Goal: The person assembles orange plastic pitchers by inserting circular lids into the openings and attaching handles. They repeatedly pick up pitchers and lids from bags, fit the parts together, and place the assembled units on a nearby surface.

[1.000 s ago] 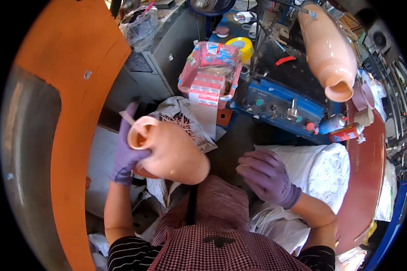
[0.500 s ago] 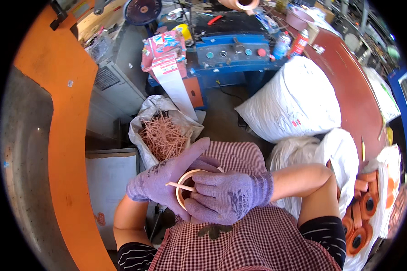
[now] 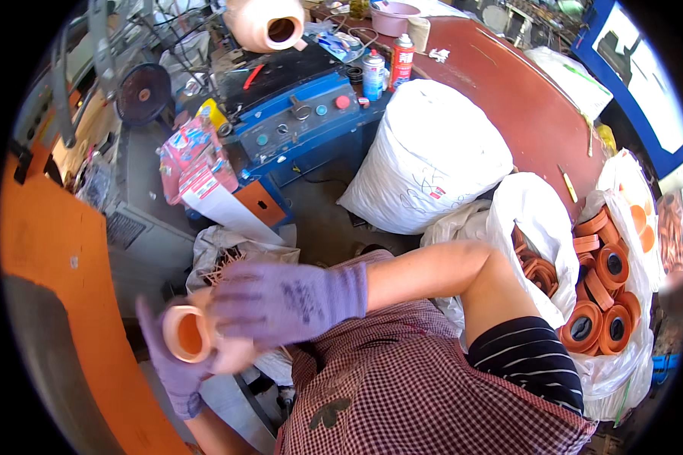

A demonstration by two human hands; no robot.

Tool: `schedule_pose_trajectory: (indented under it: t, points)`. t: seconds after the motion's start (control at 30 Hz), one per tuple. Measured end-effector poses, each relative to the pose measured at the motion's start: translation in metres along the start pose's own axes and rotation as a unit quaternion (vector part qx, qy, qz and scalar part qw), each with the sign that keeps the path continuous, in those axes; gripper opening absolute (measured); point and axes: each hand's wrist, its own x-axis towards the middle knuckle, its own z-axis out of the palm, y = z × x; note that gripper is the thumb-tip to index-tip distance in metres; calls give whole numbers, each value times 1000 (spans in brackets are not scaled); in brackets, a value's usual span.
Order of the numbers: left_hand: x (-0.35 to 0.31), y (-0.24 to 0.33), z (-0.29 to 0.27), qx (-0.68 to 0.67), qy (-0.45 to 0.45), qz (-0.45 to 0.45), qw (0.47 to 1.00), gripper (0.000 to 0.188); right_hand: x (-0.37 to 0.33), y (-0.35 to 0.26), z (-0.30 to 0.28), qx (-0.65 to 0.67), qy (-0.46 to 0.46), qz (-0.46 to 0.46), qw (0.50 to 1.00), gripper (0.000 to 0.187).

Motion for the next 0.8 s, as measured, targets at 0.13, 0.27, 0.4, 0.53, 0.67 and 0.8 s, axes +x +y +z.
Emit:
schedule_pose_trajectory:
  t: [0.13,0.27,0.4,0.53,0.67,0.8]
  points:
    - [20,-79,-16,161,162,25,973,110,-95,62,-47,-56,-41,134,989,29]
    - [41,-49,5,152,174,25,973,110,-215,164,-145,-249,-3,383,890,21]
    - [50,1,65,104,115,22,988,117,-283,223,-225,-494,-236,506,667,23]
    - [69,14,135,20,-79,-9,997,118,-332,256,-241,-498,-303,498,642,18]
    - [71,7,177,-81,-54,9,995,110,-304,266,-254,-460,-338,498,652,17]
    - [98,16,199,-80,-57,25,995,97,-257,236,-283,-446,-154,509,720,20]
